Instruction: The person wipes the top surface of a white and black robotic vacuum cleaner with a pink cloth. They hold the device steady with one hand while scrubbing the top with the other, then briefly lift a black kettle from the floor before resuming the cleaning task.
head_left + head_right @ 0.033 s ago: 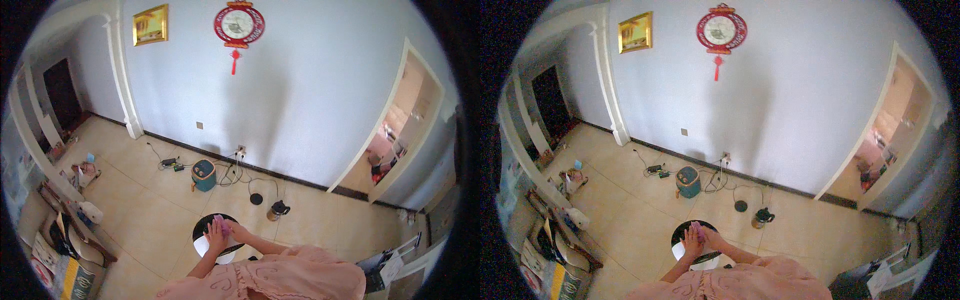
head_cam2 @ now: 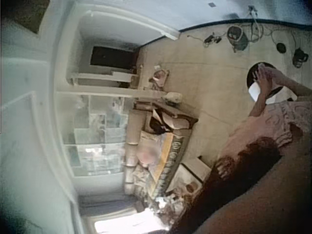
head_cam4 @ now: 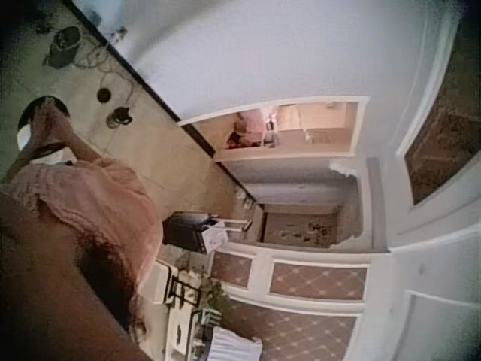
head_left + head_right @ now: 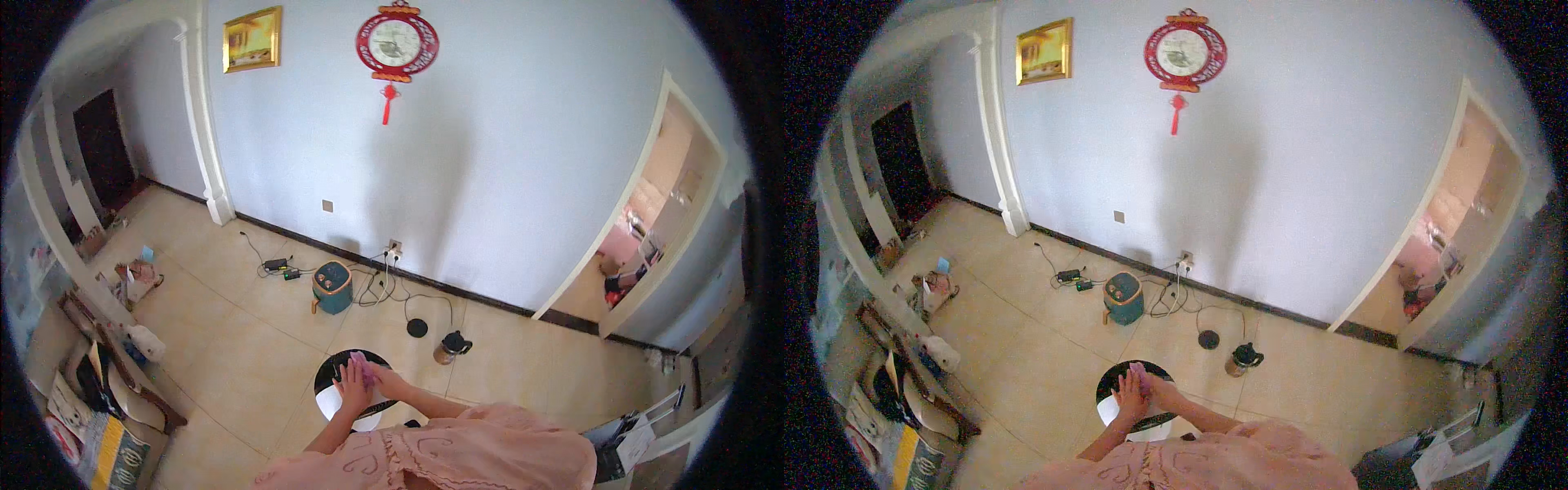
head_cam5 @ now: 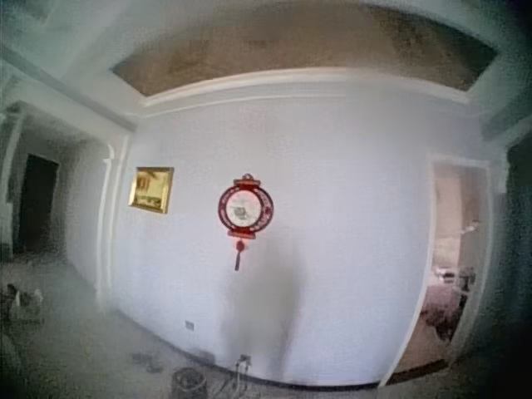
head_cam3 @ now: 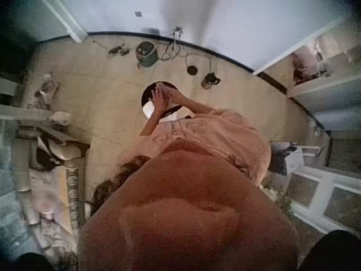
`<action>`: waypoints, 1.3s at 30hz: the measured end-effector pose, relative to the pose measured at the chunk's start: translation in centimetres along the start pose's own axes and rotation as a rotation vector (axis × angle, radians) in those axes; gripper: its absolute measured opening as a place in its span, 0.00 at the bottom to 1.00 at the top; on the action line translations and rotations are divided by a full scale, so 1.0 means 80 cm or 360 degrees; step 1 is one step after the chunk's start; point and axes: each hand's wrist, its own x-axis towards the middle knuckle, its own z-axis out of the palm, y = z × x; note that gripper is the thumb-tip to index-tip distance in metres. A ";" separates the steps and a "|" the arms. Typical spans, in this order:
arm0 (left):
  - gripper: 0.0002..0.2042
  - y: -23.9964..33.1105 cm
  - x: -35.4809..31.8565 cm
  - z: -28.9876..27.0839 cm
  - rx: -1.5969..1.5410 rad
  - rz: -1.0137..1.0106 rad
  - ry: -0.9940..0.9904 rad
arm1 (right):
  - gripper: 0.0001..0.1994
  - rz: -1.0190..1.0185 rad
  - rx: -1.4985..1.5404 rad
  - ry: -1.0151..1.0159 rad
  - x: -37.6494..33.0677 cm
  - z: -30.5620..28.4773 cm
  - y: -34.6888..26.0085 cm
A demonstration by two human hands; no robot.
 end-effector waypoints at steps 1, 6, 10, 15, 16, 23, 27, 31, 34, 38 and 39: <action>0.37 -0.013 -0.001 0.000 -0.0061 0.0055 -0.0016 | 0.29 0.0002 0.0106 0.0014 -0.001 0.016 -0.015; 0.36 -0.059 0.014 -0.007 -0.0555 0.0368 0.0090 | 0.37 0.0114 -0.1052 -0.0064 0.016 0.057 -0.011; 0.37 -0.041 0.002 -0.027 -0.0362 0.0353 -0.0142 | 0.36 0.0136 -0.1184 0.0094 0.011 0.100 0.046; 0.43 -0.057 0.015 -0.036 -0.0607 0.0335 -0.0360 | 0.27 0.0895 -0.1385 -0.0102 0.035 0.105 0.016; 0.43 -0.059 0.014 -0.027 -0.0496 0.0381 -0.0362 | 0.26 0.0818 -0.1261 0.0115 0.032 0.111 0.036; 0.46 -0.070 0.021 0.010 -0.0117 0.0449 -0.0413 | 0.29 0.0930 -0.0707 0.0423 0.027 0.075 0.084; 0.43 -0.049 0.012 -0.030 0.0068 0.0474 -0.0485 | 0.28 0.0953 -0.0239 0.0257 0.022 0.041 0.086; 0.41 -0.002 0.003 -0.073 0.0377 0.0517 -0.0381 | 0.27 0.0263 -0.0999 0.0921 0.006 0.065 0.050; 0.44 0.009 -0.003 -0.082 0.0551 0.0603 -0.0394 | 0.26 0.0503 -0.1261 0.1110 0.006 0.115 0.039; 0.39 -0.025 -0.002 -0.066 0.0544 0.0513 -0.0268 | 0.27 0.0777 -0.0952 0.0959 0.009 0.134 0.035; 0.44 -0.012 -0.005 -0.070 0.0552 0.0565 -0.0158 | 0.29 0.0658 -0.1217 0.1087 0.009 0.142 0.061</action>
